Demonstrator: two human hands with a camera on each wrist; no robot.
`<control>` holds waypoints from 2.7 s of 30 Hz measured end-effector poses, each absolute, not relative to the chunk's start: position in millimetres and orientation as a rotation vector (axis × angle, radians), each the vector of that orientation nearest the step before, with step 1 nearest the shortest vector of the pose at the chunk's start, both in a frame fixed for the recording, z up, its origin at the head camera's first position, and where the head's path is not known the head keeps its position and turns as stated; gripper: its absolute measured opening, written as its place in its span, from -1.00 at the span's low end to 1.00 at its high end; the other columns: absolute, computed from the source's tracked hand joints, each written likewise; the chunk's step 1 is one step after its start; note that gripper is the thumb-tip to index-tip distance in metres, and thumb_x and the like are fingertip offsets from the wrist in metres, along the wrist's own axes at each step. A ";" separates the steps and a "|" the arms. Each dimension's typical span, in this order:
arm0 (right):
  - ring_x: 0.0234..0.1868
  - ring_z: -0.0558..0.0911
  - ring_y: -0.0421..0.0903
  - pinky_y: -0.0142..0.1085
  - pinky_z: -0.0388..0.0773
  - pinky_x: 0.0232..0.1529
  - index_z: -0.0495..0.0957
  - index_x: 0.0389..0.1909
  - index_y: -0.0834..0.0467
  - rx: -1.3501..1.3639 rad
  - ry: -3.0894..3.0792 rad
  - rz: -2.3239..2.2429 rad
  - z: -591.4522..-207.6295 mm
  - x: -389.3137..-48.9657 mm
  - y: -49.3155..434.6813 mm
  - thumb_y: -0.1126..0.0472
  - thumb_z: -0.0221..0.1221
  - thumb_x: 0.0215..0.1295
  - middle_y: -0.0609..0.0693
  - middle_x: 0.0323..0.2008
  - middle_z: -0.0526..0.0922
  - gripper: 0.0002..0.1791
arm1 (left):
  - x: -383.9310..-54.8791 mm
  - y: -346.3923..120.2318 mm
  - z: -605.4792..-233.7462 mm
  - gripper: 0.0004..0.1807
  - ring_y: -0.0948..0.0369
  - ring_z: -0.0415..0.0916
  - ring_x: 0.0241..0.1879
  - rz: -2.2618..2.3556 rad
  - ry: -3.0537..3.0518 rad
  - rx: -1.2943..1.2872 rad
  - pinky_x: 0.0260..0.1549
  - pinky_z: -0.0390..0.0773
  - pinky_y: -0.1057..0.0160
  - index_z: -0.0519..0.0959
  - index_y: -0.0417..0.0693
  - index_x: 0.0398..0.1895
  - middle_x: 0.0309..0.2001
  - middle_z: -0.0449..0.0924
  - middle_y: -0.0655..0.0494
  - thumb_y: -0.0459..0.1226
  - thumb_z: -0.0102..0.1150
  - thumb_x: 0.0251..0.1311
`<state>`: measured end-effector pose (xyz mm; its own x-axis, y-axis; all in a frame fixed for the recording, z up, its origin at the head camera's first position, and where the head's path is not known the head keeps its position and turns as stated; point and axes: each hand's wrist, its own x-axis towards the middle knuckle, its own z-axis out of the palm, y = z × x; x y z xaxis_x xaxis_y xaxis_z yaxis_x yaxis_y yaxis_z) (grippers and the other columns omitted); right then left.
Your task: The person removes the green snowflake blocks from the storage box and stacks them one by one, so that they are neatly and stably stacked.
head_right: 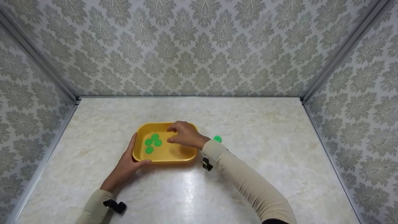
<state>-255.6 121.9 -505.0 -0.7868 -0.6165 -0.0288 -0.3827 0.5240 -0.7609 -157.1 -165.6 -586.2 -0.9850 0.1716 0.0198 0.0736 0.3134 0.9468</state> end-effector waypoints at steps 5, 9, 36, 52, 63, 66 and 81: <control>0.25 0.68 0.20 0.06 0.62 0.33 0.69 0.33 0.29 -0.845 2.505 -1.048 -507.3 -253.9 113.6 0.15 0.46 0.46 0.23 0.24 0.74 -0.49 | -156.9 -165.7 -586.3 0.49 0.00 -0.09 0.75 1.762 2.493 0.237 0.67 -0.02 -0.12 -0.28 0.10 0.86 0.82 -0.16 -0.01 -0.06 0.72 0.15; 0.26 0.67 0.23 0.11 0.61 0.34 0.69 0.31 0.33 -0.893 2.481 -1.051 -511.1 -253.9 108.9 0.15 0.44 0.47 0.25 0.24 0.73 -0.50 | -156.6 -165.9 -586.4 0.48 -0.03 -0.07 0.75 1.754 2.504 0.244 0.67 0.00 -0.15 -0.28 0.07 0.86 0.82 -0.16 -0.02 -0.06 0.71 0.17; 0.08 0.74 0.02 -0.05 0.68 0.25 0.75 0.20 0.35 -0.871 2.437 -1.099 -538.8 -255.6 74.7 0.26 0.51 0.36 0.15 0.11 0.81 -0.55 | -154.8 -166.6 -585.0 0.48 -0.01 -0.04 0.74 1.757 2.512 0.258 0.66 0.03 -0.14 -0.27 0.07 0.86 0.81 -0.13 0.00 -0.09 0.72 0.16; -0.14 0.61 -0.12 -0.18 0.65 0.04 0.81 0.03 0.28 -0.907 2.511 -1.039 -545.7 -255.6 66.8 0.34 0.51 0.26 0.06 -0.07 0.82 -0.68 | -155.6 -166.8 -585.8 0.48 -0.02 -0.05 0.74 1.739 2.517 0.239 0.67 0.01 -0.16 -0.27 0.09 0.86 0.81 -0.14 0.00 -0.06 0.71 0.15; -0.15 0.61 -0.07 -0.14 0.63 0.03 0.80 0.02 0.33 -0.953 2.576 -1.008 -545.8 -254.2 64.8 0.33 0.53 0.27 0.13 -0.12 0.81 -0.68 | -157.1 -166.7 -584.5 0.47 -0.06 -0.08 0.76 1.726 2.538 0.274 0.68 -0.02 -0.18 -0.28 -0.01 0.85 0.81 -0.17 -0.07 -0.05 0.70 0.19; -0.19 0.59 -0.11 -0.18 0.62 0.00 0.82 -0.01 0.30 -0.944 2.569 -1.014 -548.0 -254.9 64.9 0.31 0.54 0.29 0.10 -0.16 0.81 -0.71 | -156.8 -166.8 -584.6 0.45 -0.06 -0.09 0.76 1.730 2.530 0.276 0.68 -0.02 -0.18 -0.27 0.00 0.85 0.82 -0.18 -0.07 -0.05 0.69 0.20; -0.11 0.61 -0.07 -0.16 0.62 0.07 0.83 0.04 0.25 -0.981 2.609 -0.911 -555.4 -256.4 65.6 0.20 0.49 0.40 0.04 -0.10 0.77 -0.71 | -156.8 -166.9 -585.5 0.49 -0.02 -0.07 0.75 1.730 2.513 0.240 0.68 0.01 -0.16 -0.28 0.08 0.86 0.82 -0.16 -0.01 -0.04 0.71 0.16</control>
